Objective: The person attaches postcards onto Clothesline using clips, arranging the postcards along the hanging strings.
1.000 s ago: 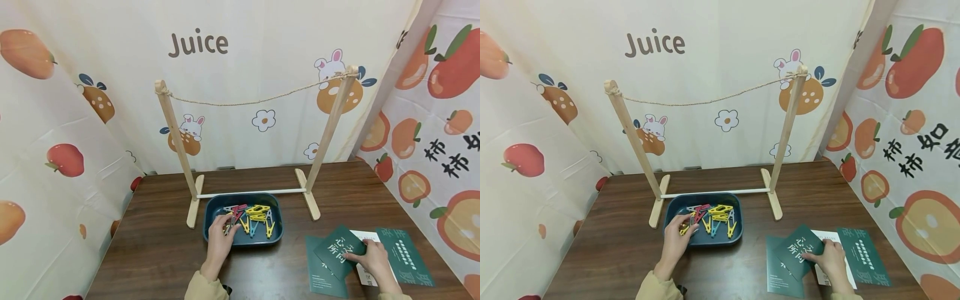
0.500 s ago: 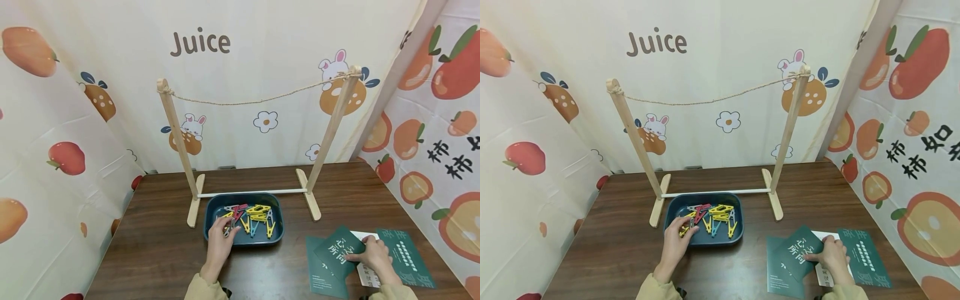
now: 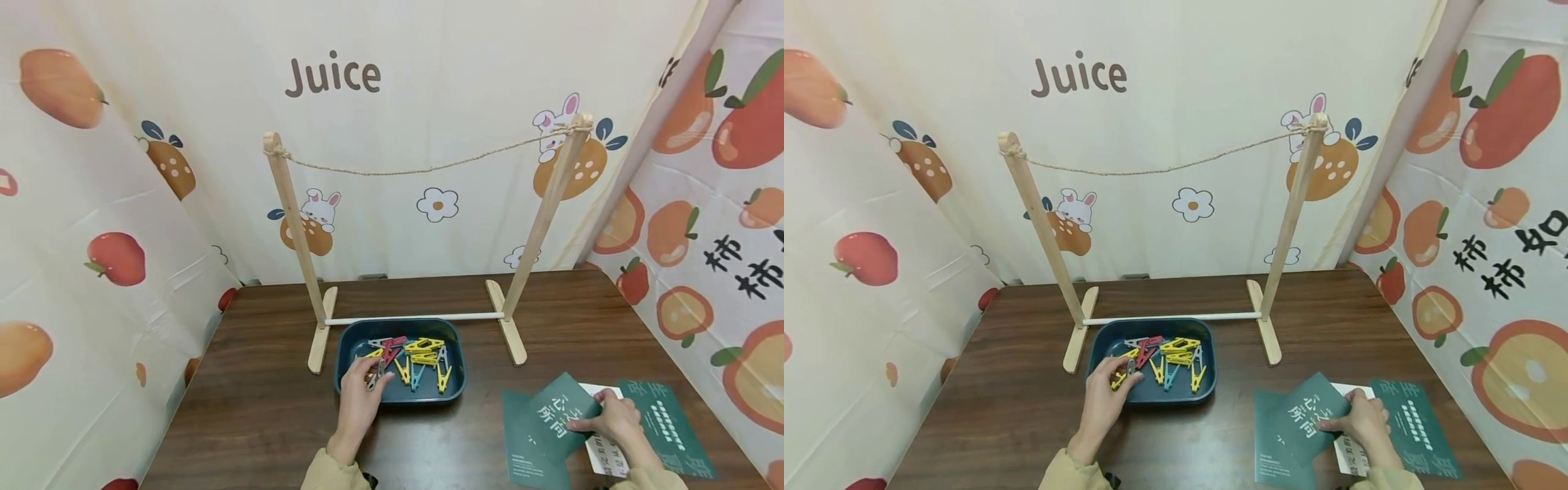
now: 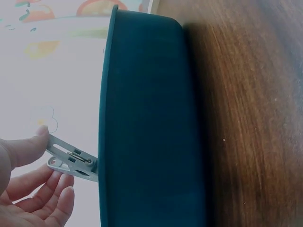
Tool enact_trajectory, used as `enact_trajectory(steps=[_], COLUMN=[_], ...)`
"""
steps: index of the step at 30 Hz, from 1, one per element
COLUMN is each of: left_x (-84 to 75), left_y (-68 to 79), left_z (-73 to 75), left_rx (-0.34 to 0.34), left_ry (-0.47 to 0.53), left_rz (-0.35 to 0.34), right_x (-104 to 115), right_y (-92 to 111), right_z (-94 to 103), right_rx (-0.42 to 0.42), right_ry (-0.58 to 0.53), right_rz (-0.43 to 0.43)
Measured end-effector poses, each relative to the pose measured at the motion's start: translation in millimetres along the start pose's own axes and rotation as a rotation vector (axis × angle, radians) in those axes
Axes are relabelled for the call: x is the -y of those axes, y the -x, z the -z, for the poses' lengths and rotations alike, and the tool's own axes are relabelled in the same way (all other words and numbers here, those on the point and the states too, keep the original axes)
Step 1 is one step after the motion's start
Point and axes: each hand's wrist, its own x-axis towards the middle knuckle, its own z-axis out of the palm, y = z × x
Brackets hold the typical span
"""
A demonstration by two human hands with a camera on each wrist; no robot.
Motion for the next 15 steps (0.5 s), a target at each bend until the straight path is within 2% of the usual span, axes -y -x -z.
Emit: enact_trajectory(steps=[10,15], left_x=[-3.4,-6.5], left_y=[-1.1,-1.8], left_z=[6.0,11.5], left_rx=[0.013,0.008], left_ry=[0.006,-0.020], left_rz=[0.028,0.041], right_x=[7.6,16.8], right_y=[6.6,10.2], right_z=[4.0,8.4], right_rx=[-0.052,-0.039], right_ry=[-0.089,-0.118], right_rz=[0.089,0.070])
